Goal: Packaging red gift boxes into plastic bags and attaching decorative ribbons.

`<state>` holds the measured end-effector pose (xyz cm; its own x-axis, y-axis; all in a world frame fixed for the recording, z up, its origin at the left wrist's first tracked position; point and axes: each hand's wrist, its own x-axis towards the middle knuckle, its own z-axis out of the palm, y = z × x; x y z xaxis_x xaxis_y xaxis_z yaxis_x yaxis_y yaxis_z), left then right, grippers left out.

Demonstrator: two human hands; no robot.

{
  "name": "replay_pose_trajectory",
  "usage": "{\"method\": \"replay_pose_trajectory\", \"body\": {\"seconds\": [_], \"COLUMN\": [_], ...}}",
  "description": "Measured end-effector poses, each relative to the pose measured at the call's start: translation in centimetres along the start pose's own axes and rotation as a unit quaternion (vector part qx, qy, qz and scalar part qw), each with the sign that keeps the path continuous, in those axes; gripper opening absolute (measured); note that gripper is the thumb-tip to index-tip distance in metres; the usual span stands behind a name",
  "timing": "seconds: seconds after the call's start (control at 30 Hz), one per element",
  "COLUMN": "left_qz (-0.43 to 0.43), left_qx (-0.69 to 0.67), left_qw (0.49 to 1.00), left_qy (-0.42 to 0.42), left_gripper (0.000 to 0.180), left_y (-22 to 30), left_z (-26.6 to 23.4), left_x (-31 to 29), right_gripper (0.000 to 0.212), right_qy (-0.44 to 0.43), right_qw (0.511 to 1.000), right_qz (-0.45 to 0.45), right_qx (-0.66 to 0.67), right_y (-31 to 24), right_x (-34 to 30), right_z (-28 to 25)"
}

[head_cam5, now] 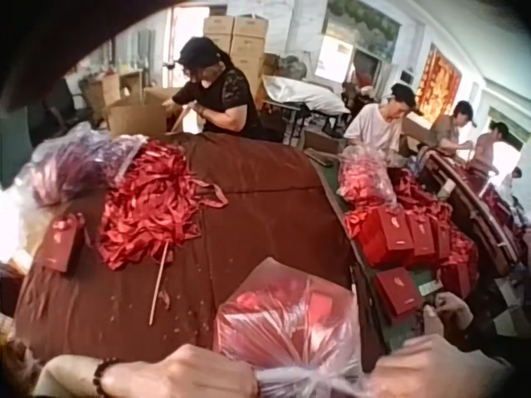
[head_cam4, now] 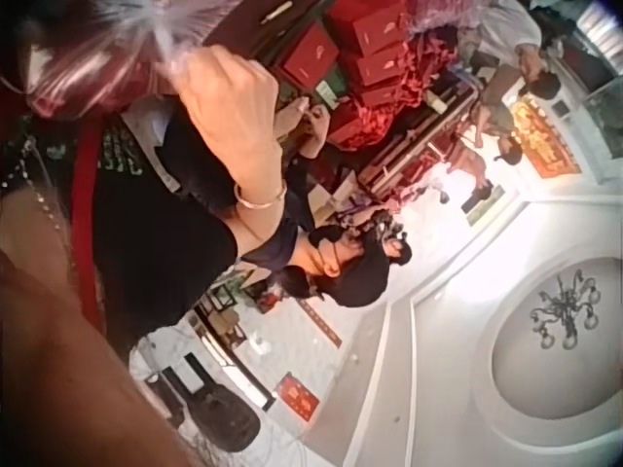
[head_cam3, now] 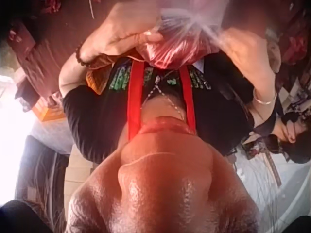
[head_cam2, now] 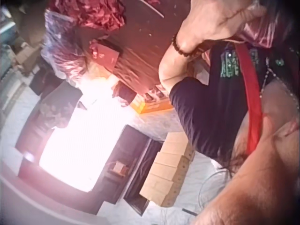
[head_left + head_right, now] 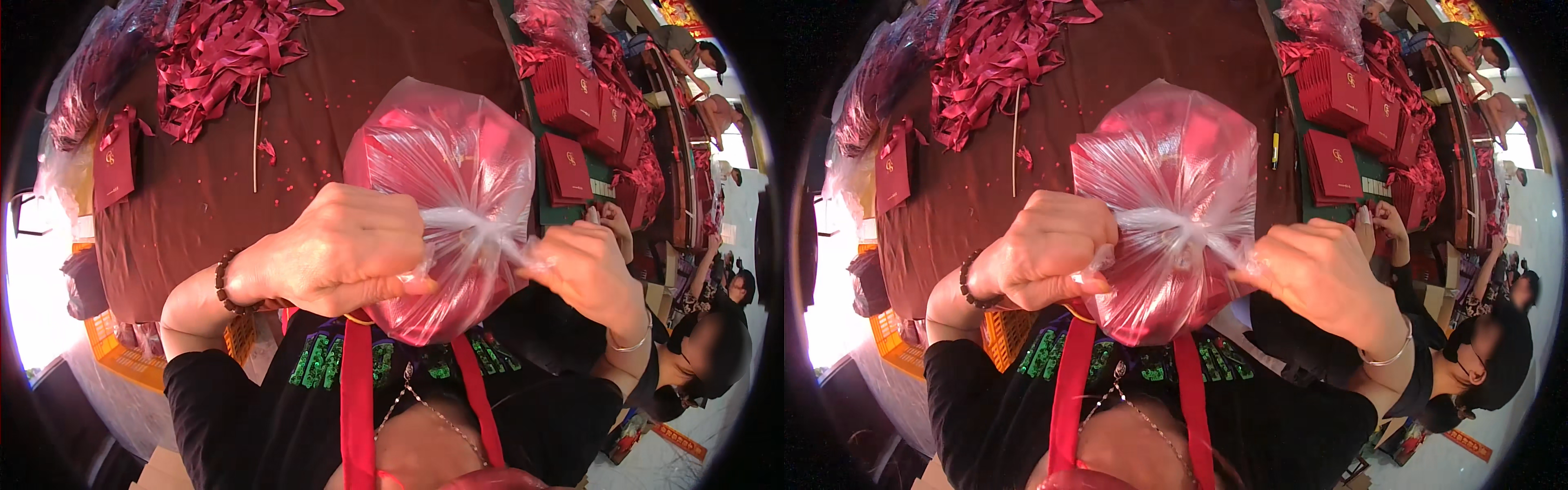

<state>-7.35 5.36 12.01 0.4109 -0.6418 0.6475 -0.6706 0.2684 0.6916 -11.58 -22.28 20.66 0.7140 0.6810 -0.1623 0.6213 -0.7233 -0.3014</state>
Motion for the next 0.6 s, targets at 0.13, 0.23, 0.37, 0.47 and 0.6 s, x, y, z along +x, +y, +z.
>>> {"method": "replay_pose_trajectory", "body": {"seconds": [0.13,0.23,0.37,0.47,0.6], "left_qz": [-0.008,-0.020,-0.041,-0.054,-0.076], "left_qx": [-0.015,-0.011,-0.004,0.004,-0.039], "left_qw": [0.999,0.999,0.999,0.999,0.996], "left_qy": [0.030,0.027,0.031,0.005,-0.025], "left_gripper": [0.024,0.025,0.028,0.029,0.031], "left_y": [0.0,0.1,0.5,0.4,0.6], "left_z": [0.5,0.6,0.6,-0.1,-0.5], "left_x": [0.0,0.0,-0.1,-0.4,-0.2], "right_gripper": [0.021,0.021,0.020,0.032,0.031], "right_qy": [-0.023,0.069,0.096,0.077,0.172], "right_qw": [0.992,0.983,0.956,0.947,0.917], "right_qz": [-0.094,-0.099,-0.164,-0.177,-0.060], "right_qx": [0.076,0.140,0.221,0.257,0.355], "right_y": [-1.2,-1.7,-0.7,-0.2,-0.2], "right_x": [0.4,0.7,1.8,2.4,2.5], "right_z": [-1.1,0.5,1.3,2.2,3.3]}}
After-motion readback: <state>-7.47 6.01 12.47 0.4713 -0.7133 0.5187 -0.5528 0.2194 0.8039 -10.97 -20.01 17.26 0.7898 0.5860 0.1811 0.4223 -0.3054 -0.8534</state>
